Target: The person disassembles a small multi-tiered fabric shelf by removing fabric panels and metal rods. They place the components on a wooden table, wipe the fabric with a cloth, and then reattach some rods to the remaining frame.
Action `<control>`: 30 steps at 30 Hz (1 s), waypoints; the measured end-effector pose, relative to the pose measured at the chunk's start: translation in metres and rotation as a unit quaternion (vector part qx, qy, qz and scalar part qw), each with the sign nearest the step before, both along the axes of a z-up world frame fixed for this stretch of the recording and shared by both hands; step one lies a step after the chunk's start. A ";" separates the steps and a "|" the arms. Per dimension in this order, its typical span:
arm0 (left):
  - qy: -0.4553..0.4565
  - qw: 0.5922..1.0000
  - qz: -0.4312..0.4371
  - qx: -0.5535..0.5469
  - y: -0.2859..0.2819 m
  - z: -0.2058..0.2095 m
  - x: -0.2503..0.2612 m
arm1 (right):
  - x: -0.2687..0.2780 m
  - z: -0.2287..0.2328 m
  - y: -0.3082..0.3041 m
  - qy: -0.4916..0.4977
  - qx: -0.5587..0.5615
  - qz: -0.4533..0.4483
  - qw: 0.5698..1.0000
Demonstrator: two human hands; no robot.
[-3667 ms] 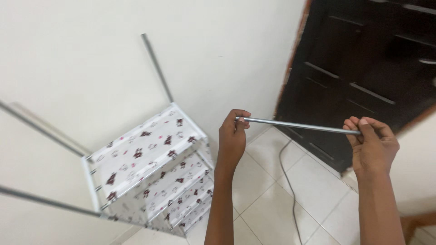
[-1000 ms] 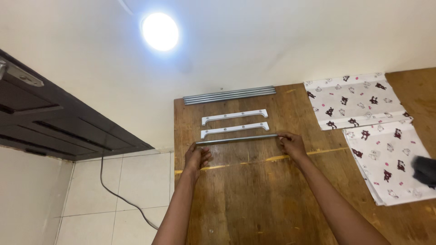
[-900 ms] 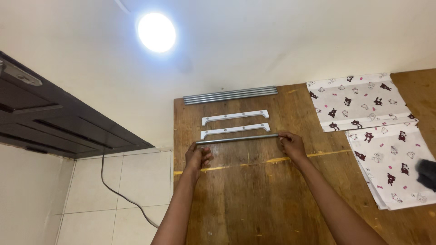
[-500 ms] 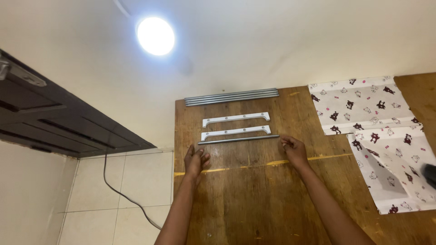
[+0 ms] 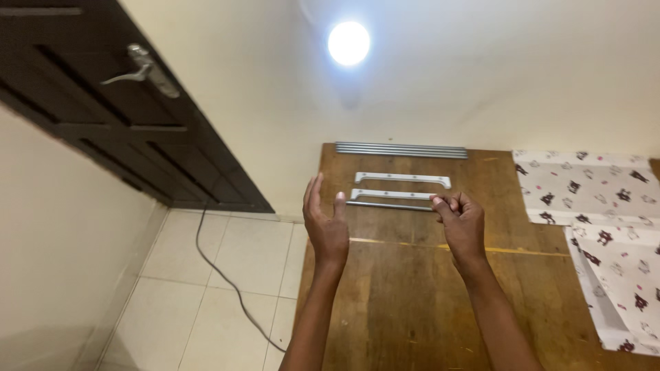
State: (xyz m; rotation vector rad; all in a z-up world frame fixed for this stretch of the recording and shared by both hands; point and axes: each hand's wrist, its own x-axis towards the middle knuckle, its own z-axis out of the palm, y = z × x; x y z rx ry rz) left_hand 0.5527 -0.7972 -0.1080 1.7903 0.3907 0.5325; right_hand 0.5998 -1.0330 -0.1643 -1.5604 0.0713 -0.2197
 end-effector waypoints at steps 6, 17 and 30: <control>-0.057 0.988 0.045 0.134 0.050 0.053 -0.061 | -0.040 0.057 0.080 -0.080 -0.051 0.095 0.991; -0.045 0.973 0.161 0.162 0.215 0.119 -0.207 | -0.131 0.145 0.252 -0.043 0.005 0.243 0.969; -0.039 0.949 0.274 0.153 0.378 0.130 -0.406 | -0.289 0.186 0.476 -0.084 -0.088 0.404 0.906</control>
